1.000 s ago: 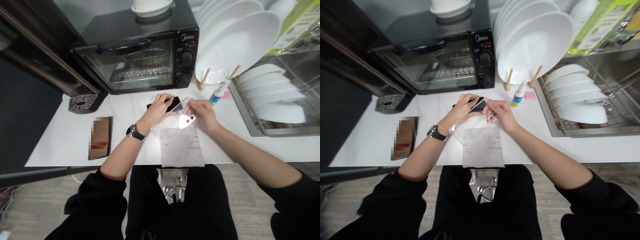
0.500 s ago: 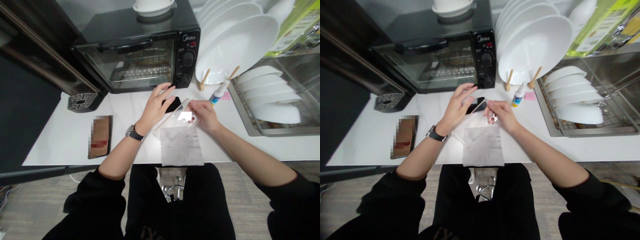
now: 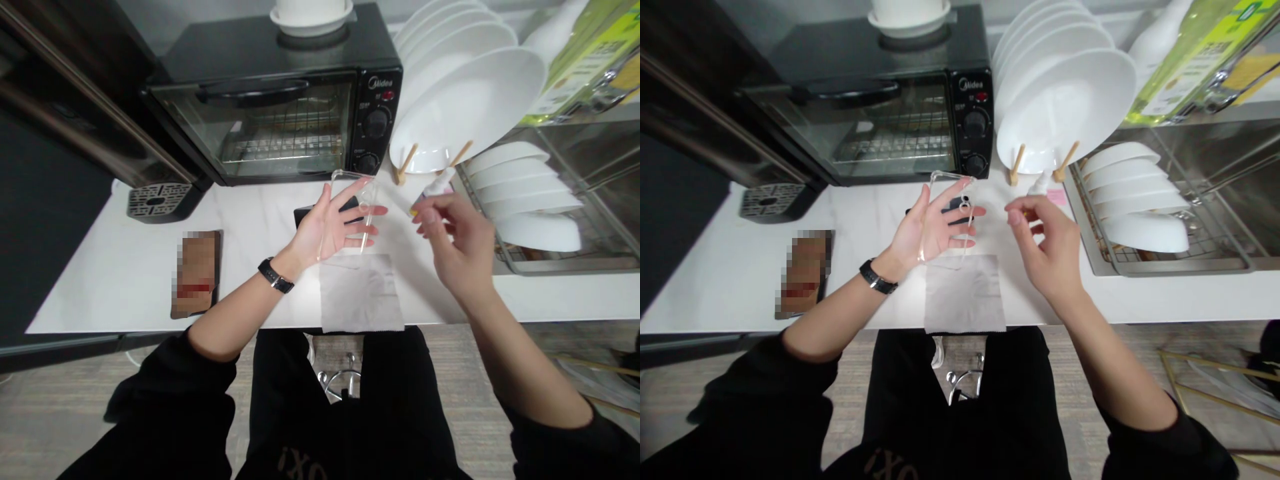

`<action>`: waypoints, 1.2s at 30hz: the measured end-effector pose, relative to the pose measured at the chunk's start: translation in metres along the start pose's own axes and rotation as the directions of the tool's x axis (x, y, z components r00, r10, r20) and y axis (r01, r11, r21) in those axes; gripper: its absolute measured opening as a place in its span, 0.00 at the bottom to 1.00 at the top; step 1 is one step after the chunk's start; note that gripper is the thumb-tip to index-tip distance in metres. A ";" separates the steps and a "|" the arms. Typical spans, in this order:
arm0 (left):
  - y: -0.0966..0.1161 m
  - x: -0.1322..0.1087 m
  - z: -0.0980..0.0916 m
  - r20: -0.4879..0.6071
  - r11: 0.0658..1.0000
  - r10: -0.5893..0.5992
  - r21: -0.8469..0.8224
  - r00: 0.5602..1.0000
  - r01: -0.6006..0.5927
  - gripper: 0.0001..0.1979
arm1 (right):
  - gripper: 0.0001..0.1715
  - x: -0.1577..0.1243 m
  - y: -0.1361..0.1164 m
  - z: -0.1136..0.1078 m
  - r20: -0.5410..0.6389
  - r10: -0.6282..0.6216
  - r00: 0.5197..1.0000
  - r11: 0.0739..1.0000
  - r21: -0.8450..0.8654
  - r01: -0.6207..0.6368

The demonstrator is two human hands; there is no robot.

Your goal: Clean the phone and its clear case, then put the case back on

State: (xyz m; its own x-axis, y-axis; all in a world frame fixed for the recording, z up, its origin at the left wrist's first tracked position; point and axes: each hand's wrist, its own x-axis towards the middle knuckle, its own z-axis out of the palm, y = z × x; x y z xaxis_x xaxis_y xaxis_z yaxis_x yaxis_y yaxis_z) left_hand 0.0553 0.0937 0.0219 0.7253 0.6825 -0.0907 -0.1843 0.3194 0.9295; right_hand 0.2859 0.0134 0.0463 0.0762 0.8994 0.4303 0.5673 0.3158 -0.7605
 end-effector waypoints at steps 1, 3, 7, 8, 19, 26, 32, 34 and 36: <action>-0.002 0.001 0.001 -0.033 1.000 0.009 -0.013 0.999 -0.009 0.43 | 0.15 -0.012 0.005 -0.002 0.063 0.001 0.998 1.000 -0.023 0.001; -0.005 0.003 0.003 -0.049 0.999 0.008 -0.032 0.999 -0.010 0.44 | 0.13 -0.033 0.015 -0.001 0.254 0.001 0.967 0.996 -0.084 0.021; -0.003 0.002 0.005 -0.044 0.999 0.019 -0.027 0.999 -0.020 0.41 | 0.20 -0.049 0.030 0.013 0.333 -0.015 0.943 0.969 -0.229 0.096; -0.001 0.001 0.005 -0.061 0.999 0.020 -0.041 0.998 -0.023 0.40 | 0.20 -0.049 0.031 0.016 0.333 -0.027 0.942 0.961 -0.249 0.115; -0.010 0.000 0.014 -0.167 0.874 -0.031 -0.482 0.986 -0.054 0.32 | 0.18 -0.022 -0.003 -0.006 0.109 0.147 0.983 0.921 0.348 -0.176; -0.013 -0.005 0.025 -0.196 0.837 -0.067 -0.545 0.978 -0.052 0.30 | 0.11 0.001 -0.023 0.037 0.328 -0.474 0.817 0.879 0.126 0.459; -0.016 -0.007 0.023 -0.090 0.855 -0.010 -0.517 0.996 -0.039 0.32 | 0.24 -0.010 0.005 0.041 0.434 -0.635 0.639 0.623 -0.201 0.756; -0.017 -0.006 0.024 -0.086 0.844 -0.002 -0.535 0.996 -0.044 0.31 | 0.30 -0.014 0.006 0.042 0.415 -0.634 0.653 0.617 -0.238 0.750; -0.017 -0.006 0.027 -0.110 0.819 -0.002 -0.571 0.994 -0.062 0.31 | 0.35 -0.017 0.004 0.046 0.422 -0.598 0.681 0.627 -0.283 0.726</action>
State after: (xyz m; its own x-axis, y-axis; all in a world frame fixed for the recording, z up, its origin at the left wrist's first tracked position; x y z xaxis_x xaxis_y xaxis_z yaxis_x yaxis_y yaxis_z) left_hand 0.0720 0.0667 0.0167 0.6485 0.7499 -0.1308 -0.5744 0.5948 0.5624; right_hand 0.2488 0.0136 0.0136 -0.6331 0.5514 0.5432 0.6431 0.7653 -0.0274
